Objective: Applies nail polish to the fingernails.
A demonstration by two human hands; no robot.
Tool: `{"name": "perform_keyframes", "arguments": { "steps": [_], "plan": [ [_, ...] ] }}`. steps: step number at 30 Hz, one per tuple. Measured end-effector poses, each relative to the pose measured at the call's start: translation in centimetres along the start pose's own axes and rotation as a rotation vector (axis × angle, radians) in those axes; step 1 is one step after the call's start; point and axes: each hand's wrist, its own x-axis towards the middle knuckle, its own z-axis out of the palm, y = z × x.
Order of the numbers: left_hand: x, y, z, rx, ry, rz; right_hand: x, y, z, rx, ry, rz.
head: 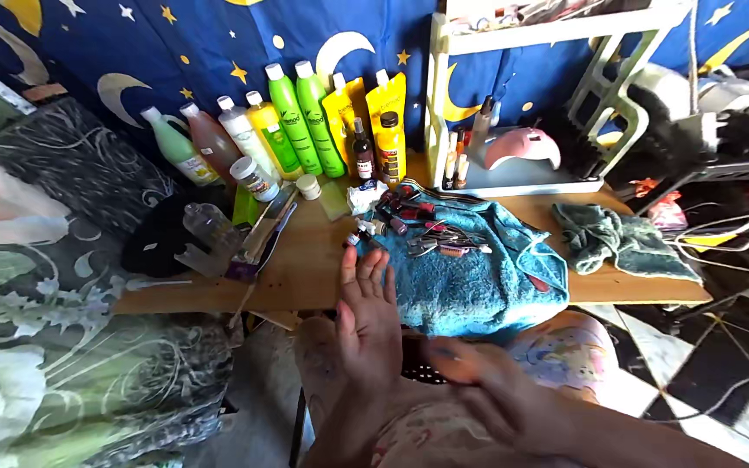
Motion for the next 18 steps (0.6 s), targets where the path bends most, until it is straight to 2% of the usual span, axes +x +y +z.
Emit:
{"name": "perform_keyframes", "arguments": {
  "steps": [2, 3, 5, 7, 9, 11, 16, 18],
  "plan": [
    [-0.8, -0.5, -0.5, 0.133, 0.012, 0.034, -0.4, 0.2, -0.1, 0.163, 0.137, -0.039],
    [-1.1, -0.7, -0.5, 0.249, -0.040, 0.053, -0.9, 0.8, 0.2, 0.173, 0.088, 0.015],
    [-1.8, -0.7, 0.2, 0.590, -0.222, 0.130, -1.4, 1.3, 0.5, 0.341, -0.201, 0.281],
    [-2.5, -0.3, 0.6, 0.879, -0.543, 0.313, -1.5, 1.4, -1.2, 0.760, -0.462, 0.518],
    [-3.2, 0.1, 1.0, 1.073, -0.770, 0.502, -2.2, 2.0, -4.0, 1.117, -0.566, 0.667],
    [-3.6, -0.2, 1.1, 1.142, -0.891, 0.577, -3.2, 3.4, -5.8, 1.319, -0.671, 0.721],
    [-5.0, -2.8, -0.5, 1.191, -1.041, 0.569, -3.9, 3.7, -7.3, 1.150, -0.829, 1.035],
    [-5.7, -3.4, -0.1, 1.207, -1.081, 0.583, -4.5, 3.6, -6.3, 1.185, -0.848, 1.040]
  ]
}}
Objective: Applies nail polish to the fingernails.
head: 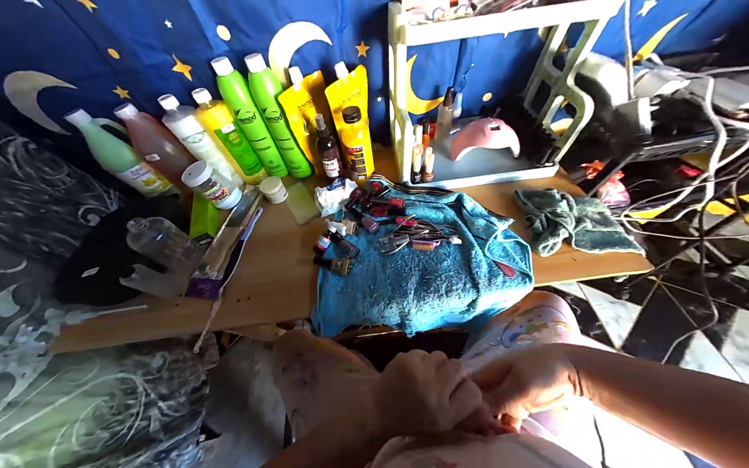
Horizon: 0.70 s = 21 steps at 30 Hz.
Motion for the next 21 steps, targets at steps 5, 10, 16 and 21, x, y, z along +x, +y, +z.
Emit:
{"name": "perform_keyframes", "arguments": {
  "steps": [5, 10, 16, 21],
  "plan": [
    [0.3, -0.3, 1.0, 0.167, 0.016, -0.141, 1.2, -0.3, 1.1, -0.476, 0.294, -0.093],
    [0.3, -0.7, 2.4, 0.254, 0.021, -0.369, 2.7, -2.2, 1.4, -0.940, 0.516, 0.110],
    [-0.7, 0.3, 4.1, -0.012, -0.107, -0.912, 4.8, -0.8, 0.4, -1.104, 0.569, 0.302],
    [-2.0, -1.5, 2.8, -1.267, -0.191, -1.846, 6.8, 1.1, -0.5, -1.844, 0.721, -0.191]
  ]
}}
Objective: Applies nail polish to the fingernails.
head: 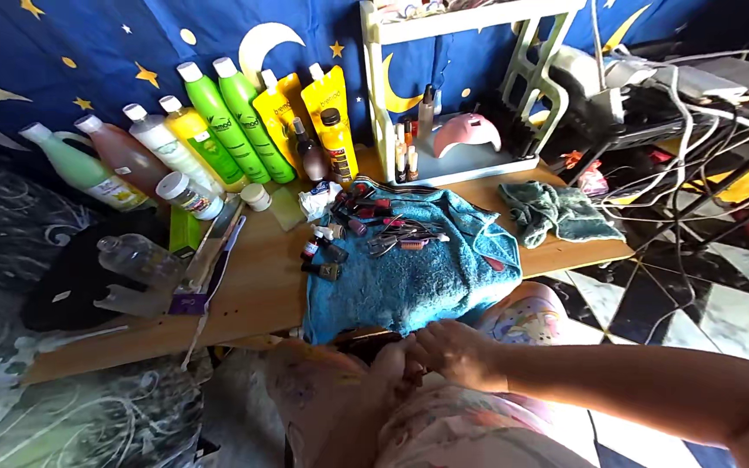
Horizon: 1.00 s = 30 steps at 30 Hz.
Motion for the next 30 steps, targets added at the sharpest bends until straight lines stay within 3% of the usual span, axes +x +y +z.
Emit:
{"name": "perform_keyframes", "arguments": {
  "steps": [1, 3, 4, 6, 9, 11, 14, 17, 20, 23, 27, 30],
  "plan": [
    [-0.6, -0.3, -0.7, -0.251, -0.170, -0.069, 0.5, 0.4, 0.0, -0.119, 0.155, -0.120],
    [-1.1, -1.2, -1.8, -0.493, -0.489, -0.003, 1.6, 0.9, -1.3, -0.157, 0.269, -0.243],
    [-1.2, -1.2, -2.1, -0.504, -0.492, 0.104, 2.0, 1.1, -2.1, -0.124, 0.259, -0.228],
    [-2.1, -0.1, -1.9, -0.247, -0.149, 0.418, 2.5, 1.6, -3.7, 0.038, 0.102, -0.076],
    [-2.7, 0.6, -2.8, 0.517, 0.324, 1.039, 3.3, 2.1, -6.7, 0.413, -0.265, 0.223],
    [-3.2, 1.0, -2.9, 0.875, 0.526, 1.206, 3.3, 2.3, -7.2, 0.524, -0.238, 0.266],
    [-3.5, 1.0, -2.7, 0.824, 0.563, 1.206, 3.3, 2.0, -7.0, 0.369, 0.008, 0.146],
    [-4.1, 1.5, -3.1, 0.410, 0.308, 1.016, 3.5, 2.2, -6.8, 0.203, 0.289, -0.031],
    [-4.6, 1.9, -3.5, 0.195, 0.124, 0.895, 3.6, 2.8, -8.0, 0.309, 0.235, -0.074],
    [-4.6, 1.9, -3.6, 0.186, 0.139, 0.910, 3.6, 3.4, -9.9, 0.521, 0.053, 0.071],
    [-4.6, 2.2, -3.3, 0.157, 0.168, 0.978, 3.7, 3.8, -8.8, 0.480, 0.176, 0.125],
    [-4.9, 2.4, -3.4, 0.161, 0.193, 0.953, 4.0, 3.8, -8.3, 0.602, 0.254, -0.020]
  ]
}}
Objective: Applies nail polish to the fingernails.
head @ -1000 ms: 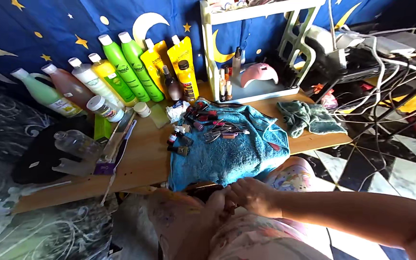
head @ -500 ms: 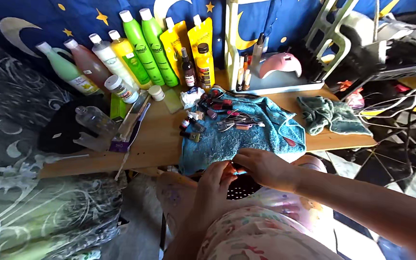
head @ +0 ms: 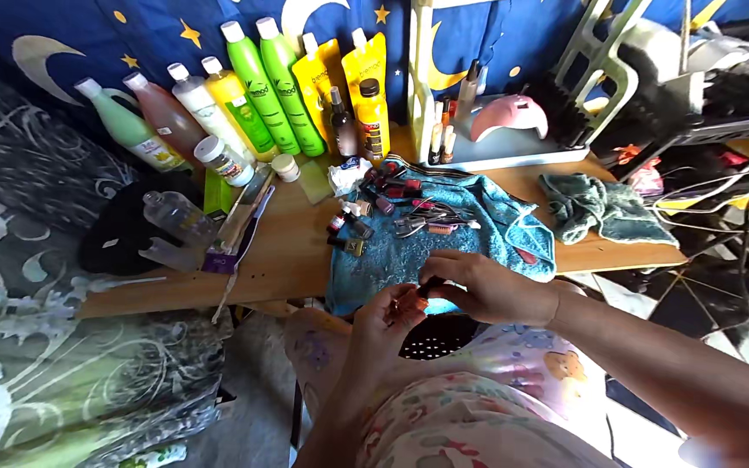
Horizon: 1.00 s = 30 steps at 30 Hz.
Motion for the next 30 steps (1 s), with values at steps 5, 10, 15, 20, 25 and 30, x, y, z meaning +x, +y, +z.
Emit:
{"name": "perform_keyframes", "arguments": {
  "steps": [5, 10, 15, 20, 25, 30],
  "plan": [
    [-0.3, 0.5, -0.2, -0.006, 0.022, 0.016, 0.3, 0.1, -0.6, 0.033, -0.034, 0.079],
    [-0.3, 0.7, -0.2, 0.007, 0.039, 0.002, 0.8, -0.2, -0.3, -0.005, -0.020, 0.019],
    [-0.2, 0.4, -0.3, -0.050, 0.012, -0.027, 0.9, -0.1, -1.6, 0.073, -0.001, -0.018],
    [-0.2, 0.3, -0.2, -0.079, 0.015, -0.033, 0.8, -0.1, -1.9, 0.062, 0.029, 0.025],
    [-0.2, 0.4, -0.3, -0.091, 0.024, -0.033, 0.8, -0.7, -2.2, 0.019, 0.041, 0.037],
    [-0.2, 0.3, -0.2, -0.104, 0.020, -0.020, 0.8, -0.7, -1.7, -0.007, 0.056, -0.010]
  ]
}}
